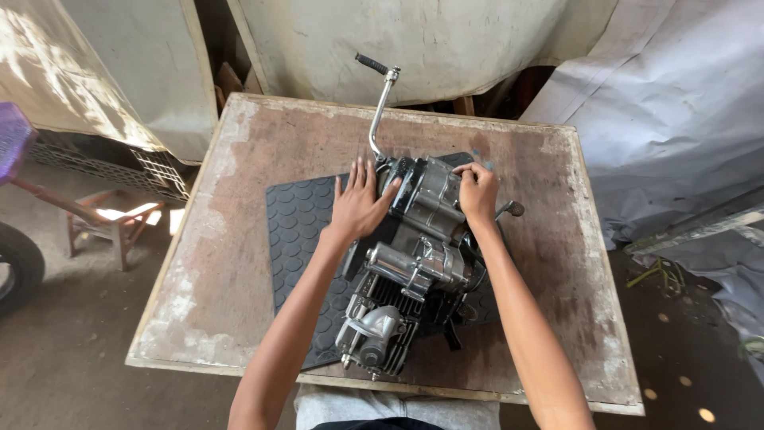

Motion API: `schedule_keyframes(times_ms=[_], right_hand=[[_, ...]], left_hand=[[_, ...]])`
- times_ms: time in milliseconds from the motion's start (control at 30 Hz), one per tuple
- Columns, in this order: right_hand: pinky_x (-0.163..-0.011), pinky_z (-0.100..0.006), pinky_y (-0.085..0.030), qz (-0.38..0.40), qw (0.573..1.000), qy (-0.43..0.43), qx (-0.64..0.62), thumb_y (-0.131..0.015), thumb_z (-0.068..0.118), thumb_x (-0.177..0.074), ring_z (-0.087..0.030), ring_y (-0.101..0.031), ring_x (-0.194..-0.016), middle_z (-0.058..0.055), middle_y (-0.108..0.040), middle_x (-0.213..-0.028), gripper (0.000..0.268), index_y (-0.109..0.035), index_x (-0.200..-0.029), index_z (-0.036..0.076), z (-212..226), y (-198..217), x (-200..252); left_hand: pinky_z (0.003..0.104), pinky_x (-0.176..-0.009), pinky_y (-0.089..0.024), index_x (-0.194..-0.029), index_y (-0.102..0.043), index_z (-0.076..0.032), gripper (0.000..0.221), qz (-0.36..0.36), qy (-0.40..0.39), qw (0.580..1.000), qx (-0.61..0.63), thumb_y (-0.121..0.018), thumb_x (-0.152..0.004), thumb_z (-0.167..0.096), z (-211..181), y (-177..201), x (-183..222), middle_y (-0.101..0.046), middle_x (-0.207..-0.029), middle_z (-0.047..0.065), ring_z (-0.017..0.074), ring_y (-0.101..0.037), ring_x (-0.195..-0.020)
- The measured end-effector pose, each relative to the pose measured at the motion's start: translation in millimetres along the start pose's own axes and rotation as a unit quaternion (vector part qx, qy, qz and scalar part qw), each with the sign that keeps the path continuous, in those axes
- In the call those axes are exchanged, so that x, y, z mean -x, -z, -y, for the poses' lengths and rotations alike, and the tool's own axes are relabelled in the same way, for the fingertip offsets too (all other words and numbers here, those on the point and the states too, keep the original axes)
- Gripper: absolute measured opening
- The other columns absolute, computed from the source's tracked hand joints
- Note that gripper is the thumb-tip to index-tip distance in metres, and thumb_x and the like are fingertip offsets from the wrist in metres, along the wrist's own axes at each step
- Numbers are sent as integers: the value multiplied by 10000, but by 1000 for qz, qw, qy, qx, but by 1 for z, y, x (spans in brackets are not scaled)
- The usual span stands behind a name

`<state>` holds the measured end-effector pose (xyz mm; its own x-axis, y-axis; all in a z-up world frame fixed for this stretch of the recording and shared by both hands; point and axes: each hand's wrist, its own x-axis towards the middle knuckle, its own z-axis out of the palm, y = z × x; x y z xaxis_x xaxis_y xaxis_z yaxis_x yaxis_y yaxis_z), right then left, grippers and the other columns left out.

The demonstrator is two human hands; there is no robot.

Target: Inspecting and checking the external components and movement of a motorcycle engine on a workbench.

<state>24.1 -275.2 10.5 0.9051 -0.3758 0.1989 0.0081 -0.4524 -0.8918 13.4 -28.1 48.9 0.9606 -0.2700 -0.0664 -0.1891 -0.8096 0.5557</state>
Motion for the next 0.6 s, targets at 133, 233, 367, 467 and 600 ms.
schedule_keyframes(times_ms=[133, 233, 367, 467, 600], right_hand=[[-822, -465, -536, -3, 1000, -4, 19, -494, 81, -896, -318, -668, -874, -146, -722, -864, 300, -786, -883, 145, -8, 0, -6], [-805, -435, -528, -8, 1000, -5, -1, -496, 78, -889, -255, -637, -829, -120, -713, -824, 303, -790, -880, 154, -11, -4, -9], [-845, -449, -528, -8, 1000, 4, 17, -497, 99, -888, -319, -666, -889, -129, -730, -866, 300, -786, -854, 173, -13, -3, -8], [-811, -442, -526, -5, 1000, 5, 8, -477, 89, -899, -279, -624, -827, -119, -703, -832, 316, -783, -888, 169, -17, -4, -6], [-749, -450, -521, -3, 1000, 4, -11, -459, 70, -923, -235, -569, -744, -129, -667, -786, 322, -774, -934, 134, -14, -4, -5]], left_hand=[[597, -1285, -55, -1663, -106, -21, 1150, 67, 81, 994, -24, -108, -918, -897, 3, -8, -48, -191, -1709, 242, 355, -144, -1609], [628, -1218, -242, -1663, -141, -18, 1364, 158, 121, 980, 19, -50, -752, -1029, 15, -7, -63, -359, -1626, 291, 477, -373, -1493], [599, -1178, -330, -1605, -360, -47, 1374, 175, 151, 972, 30, -44, -700, -1031, 2, 7, -53, -519, -1513, 274, 484, -473, -1417], [564, -1174, -356, -1591, -389, -38, 1318, 163, 154, 974, 0, -49, -738, -985, -19, 22, -23, -526, -1518, 257, 450, -485, -1422], [581, -1227, -271, -1634, -281, -16, 1183, 124, 104, 985, -52, -66, -870, -893, 0, -3, -34, -374, -1654, 210, 397, -427, -1491]])
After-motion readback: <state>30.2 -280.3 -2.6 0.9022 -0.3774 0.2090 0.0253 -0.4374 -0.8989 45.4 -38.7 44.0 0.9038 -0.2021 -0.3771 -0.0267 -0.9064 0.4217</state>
